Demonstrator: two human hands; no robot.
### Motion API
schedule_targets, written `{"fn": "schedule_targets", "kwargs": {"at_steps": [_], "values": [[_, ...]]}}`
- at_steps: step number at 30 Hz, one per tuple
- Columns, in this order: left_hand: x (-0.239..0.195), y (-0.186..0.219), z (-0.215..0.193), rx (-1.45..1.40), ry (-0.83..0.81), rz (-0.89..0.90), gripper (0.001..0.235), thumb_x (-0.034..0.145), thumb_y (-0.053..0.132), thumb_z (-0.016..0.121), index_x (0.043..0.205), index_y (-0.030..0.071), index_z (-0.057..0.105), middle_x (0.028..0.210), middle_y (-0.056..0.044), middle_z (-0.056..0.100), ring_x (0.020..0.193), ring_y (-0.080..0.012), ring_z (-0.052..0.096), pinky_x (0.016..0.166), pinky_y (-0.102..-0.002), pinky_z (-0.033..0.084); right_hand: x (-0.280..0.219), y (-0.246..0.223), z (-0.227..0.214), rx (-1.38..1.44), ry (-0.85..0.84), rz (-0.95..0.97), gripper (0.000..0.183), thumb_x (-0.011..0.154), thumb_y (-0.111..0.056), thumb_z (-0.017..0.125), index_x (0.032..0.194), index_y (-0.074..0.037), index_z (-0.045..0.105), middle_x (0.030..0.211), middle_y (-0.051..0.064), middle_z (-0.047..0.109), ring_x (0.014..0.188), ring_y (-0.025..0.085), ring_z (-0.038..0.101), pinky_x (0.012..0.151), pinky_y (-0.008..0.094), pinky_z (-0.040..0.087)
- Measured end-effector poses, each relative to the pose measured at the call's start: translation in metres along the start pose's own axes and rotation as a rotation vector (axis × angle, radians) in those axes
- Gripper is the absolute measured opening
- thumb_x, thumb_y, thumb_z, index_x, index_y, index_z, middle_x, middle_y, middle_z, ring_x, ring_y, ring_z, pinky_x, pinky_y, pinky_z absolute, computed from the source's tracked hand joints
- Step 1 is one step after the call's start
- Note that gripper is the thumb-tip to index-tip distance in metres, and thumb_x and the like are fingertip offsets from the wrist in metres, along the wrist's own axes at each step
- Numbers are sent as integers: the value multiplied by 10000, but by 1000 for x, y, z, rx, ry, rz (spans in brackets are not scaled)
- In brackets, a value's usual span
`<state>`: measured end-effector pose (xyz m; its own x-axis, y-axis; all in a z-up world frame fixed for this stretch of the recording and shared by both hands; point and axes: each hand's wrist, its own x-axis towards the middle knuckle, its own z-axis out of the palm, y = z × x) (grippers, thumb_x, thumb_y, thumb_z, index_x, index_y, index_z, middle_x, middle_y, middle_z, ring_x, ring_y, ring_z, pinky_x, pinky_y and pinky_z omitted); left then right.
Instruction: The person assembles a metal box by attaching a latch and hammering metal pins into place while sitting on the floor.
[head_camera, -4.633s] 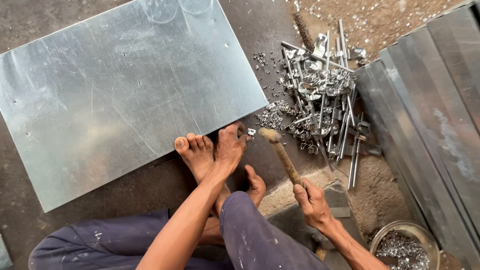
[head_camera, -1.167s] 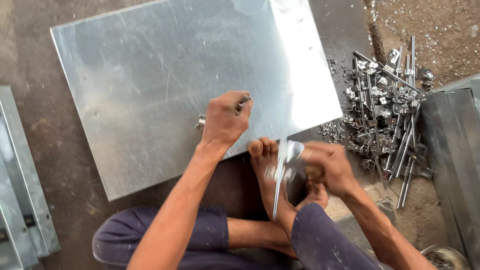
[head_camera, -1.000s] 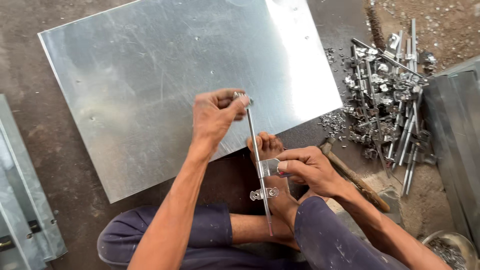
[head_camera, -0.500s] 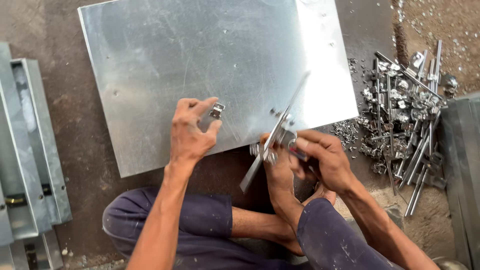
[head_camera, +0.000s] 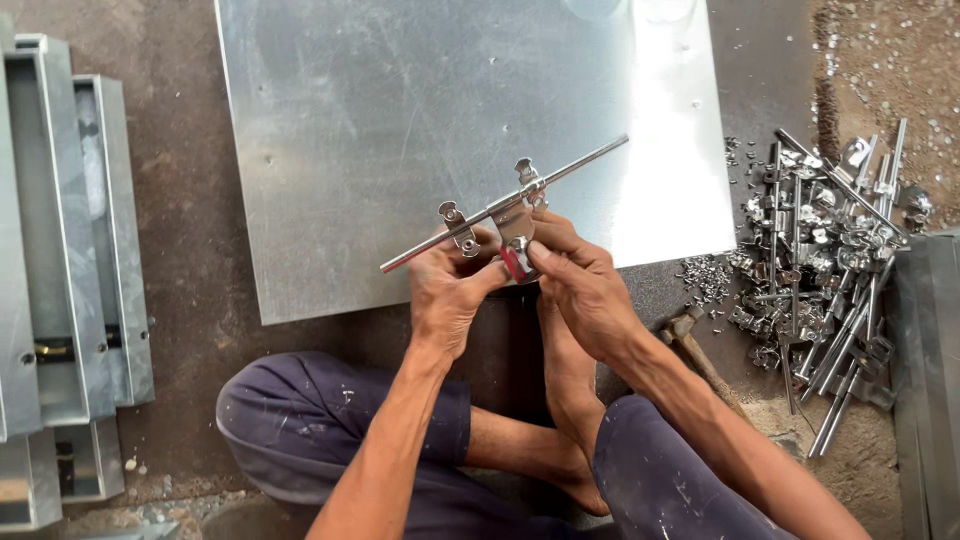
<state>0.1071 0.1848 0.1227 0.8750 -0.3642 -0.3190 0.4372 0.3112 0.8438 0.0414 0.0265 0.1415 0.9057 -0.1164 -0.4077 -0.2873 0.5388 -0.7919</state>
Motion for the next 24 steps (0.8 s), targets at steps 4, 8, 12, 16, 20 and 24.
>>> {"fn": "schedule_targets", "kwargs": {"at_steps": [4,8,12,16,20,24], "values": [[-8,-5,-10,-136,-122,-82,200,888,-20,749,1084,-55,761,918,-81,740,761,-105,637,683,-248,511,-5,7,4,-44,-88,-55,346,1059,-163,585,1333,44,632,1237,14,620,1140,122,590,1017,300,497],[-20,3,-17,-187,-157,-124,251,898,26,708,1143,-23,735,969,-56,773,788,-98,669,680,-261,527,-7,10,-7,-8,-64,65,406,1043,-154,614,1412,17,625,1116,114,691,990,177,627,890,348,507],[-68,11,-8,513,45,151,238,898,76,734,1134,49,749,910,-65,763,720,-118,635,659,-262,536,9,-8,-27,-463,-47,184,429,982,-182,612,1375,-10,617,1171,114,740,1017,151,695,901,331,570],[-77,16,-15,984,30,716,190,887,66,760,1076,84,749,994,-61,735,928,-222,668,851,-348,545,54,-38,-58,-885,-171,251,418,938,-217,652,1336,-91,682,1171,130,779,986,183,727,874,350,590],[-24,14,-27,1213,3,630,283,802,132,795,1085,129,792,1062,-32,672,1032,-249,583,933,-397,436,70,-46,-52,-1161,-197,331,362,901,-241,700,1247,-156,766,1100,153,818,927,285,739,860,423,617],[-1,2,-32,1269,-72,642,262,789,192,829,1048,172,799,1054,8,659,1037,-220,547,949,-389,382,57,-42,-42,-1405,-340,-168,377,850,-213,784,1215,-122,754,1169,135,689,1097,283,626,929,407,536]]}}
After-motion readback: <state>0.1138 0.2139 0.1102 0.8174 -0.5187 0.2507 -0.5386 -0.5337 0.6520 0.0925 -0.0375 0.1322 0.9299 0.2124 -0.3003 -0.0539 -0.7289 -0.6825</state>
